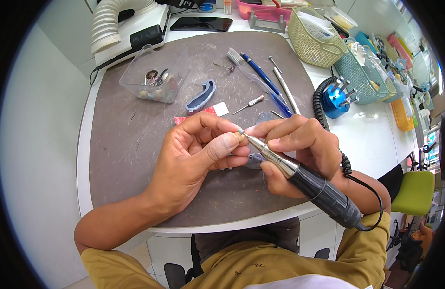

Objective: The person uses a small pick tool to adjust a dental crown, fits the crown onto a dental model, and uses a motorized handpiece to polish the crown's surface.

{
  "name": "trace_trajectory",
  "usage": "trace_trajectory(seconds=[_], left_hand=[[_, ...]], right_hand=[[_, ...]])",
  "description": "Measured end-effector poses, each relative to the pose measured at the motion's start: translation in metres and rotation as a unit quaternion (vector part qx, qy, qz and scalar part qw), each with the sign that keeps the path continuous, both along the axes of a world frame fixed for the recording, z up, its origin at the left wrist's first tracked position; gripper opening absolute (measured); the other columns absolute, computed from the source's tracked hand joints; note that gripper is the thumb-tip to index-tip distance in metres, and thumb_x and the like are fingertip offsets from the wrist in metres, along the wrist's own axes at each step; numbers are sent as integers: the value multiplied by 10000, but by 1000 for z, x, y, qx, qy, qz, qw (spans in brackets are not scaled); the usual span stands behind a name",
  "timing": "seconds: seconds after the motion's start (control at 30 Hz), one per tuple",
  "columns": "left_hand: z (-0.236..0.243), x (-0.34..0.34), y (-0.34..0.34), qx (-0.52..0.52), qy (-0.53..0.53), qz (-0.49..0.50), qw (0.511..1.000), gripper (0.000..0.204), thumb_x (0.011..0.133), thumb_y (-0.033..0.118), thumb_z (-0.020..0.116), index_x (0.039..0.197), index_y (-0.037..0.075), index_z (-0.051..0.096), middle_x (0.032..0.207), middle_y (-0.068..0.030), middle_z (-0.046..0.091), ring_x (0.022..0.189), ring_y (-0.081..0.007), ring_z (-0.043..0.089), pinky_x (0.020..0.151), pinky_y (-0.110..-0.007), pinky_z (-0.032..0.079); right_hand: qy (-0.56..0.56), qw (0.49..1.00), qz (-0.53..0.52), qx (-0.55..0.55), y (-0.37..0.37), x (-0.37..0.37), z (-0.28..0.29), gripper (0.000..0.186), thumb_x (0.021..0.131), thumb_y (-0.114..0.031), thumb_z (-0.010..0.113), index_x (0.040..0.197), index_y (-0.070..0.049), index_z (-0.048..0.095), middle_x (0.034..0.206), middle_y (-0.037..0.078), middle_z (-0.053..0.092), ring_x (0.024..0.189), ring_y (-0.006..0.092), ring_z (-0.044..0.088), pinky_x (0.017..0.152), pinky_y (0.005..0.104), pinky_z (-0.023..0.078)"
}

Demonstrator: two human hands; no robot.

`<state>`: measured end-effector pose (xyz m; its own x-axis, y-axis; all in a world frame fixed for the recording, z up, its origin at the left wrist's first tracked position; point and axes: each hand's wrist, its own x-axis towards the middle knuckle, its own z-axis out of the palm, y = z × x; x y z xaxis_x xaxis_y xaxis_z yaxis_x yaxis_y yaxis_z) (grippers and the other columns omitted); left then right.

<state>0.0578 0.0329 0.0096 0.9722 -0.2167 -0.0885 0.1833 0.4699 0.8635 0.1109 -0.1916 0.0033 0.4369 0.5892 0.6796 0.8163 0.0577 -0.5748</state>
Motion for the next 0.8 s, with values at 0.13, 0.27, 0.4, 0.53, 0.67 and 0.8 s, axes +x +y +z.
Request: trace_trajectory(seconds=[0.13, 0.27, 0.4, 0.53, 0.67, 0.8], left_hand=[[-1, 0, 1, 4, -4, -1, 1000, 177, 1003, 102, 672, 1148, 25, 606, 1035, -117, 697, 957, -171, 733, 843, -298, 646], [-2, 0, 1, 2, -6, 0, 1000, 179, 1003, 104, 672, 1150, 25, 606, 1037, -116, 698, 964, -170, 731, 842, -295, 646], [-1, 0, 1, 2, -5, -1, 1000, 183, 1001, 107, 675, 1151, 26, 607, 1038, -116, 698, 964, -169, 731, 843, -295, 646], [-2, 0, 1, 2, -3, -1, 1000, 185, 1000, 113, 676, 1149, 26, 607, 1036, -115, 700, 964, -167, 731, 844, -294, 646], [-2, 0, 1, 1, -5, -1, 1000, 178, 1003, 113, 671, 1145, 26, 608, 1036, -114, 702, 962, -166, 733, 845, -294, 646], [-2, 0, 1, 2, -6, -1, 1000, 174, 1004, 113, 670, 1142, 26, 608, 1033, -115, 705, 962, -167, 734, 843, -294, 647]], right_hand=[[-6, 1000, -1, -7, 0, 0, 1, 354, 844, -1, 766, 1110, 35, 535, 988, 204, 651, 1073, 384, 723, 935, 460, 608], [-9, 1000, -1, -2, 1, 0, 0, 349, 842, 0, 766, 1104, 37, 538, 979, 205, 653, 1066, 385, 725, 936, 463, 607], [-4, 1000, -1, -5, 1, -1, 1, 346, 840, 5, 764, 1101, 40, 540, 976, 207, 656, 1065, 388, 726, 935, 469, 607], [3, 1000, 1, -1, 1, -1, 0, 345, 839, 9, 761, 1102, 40, 540, 978, 207, 656, 1073, 390, 723, 942, 471, 605], [-9, 1000, 6, -7, 0, 1, 1, 350, 835, 14, 762, 1106, 35, 543, 978, 203, 656, 1081, 391, 720, 942, 467, 605], [7, 1000, 4, 5, 1, 0, 0, 362, 826, 22, 767, 1115, 29, 549, 979, 198, 657, 1085, 394, 719, 934, 465, 605]])
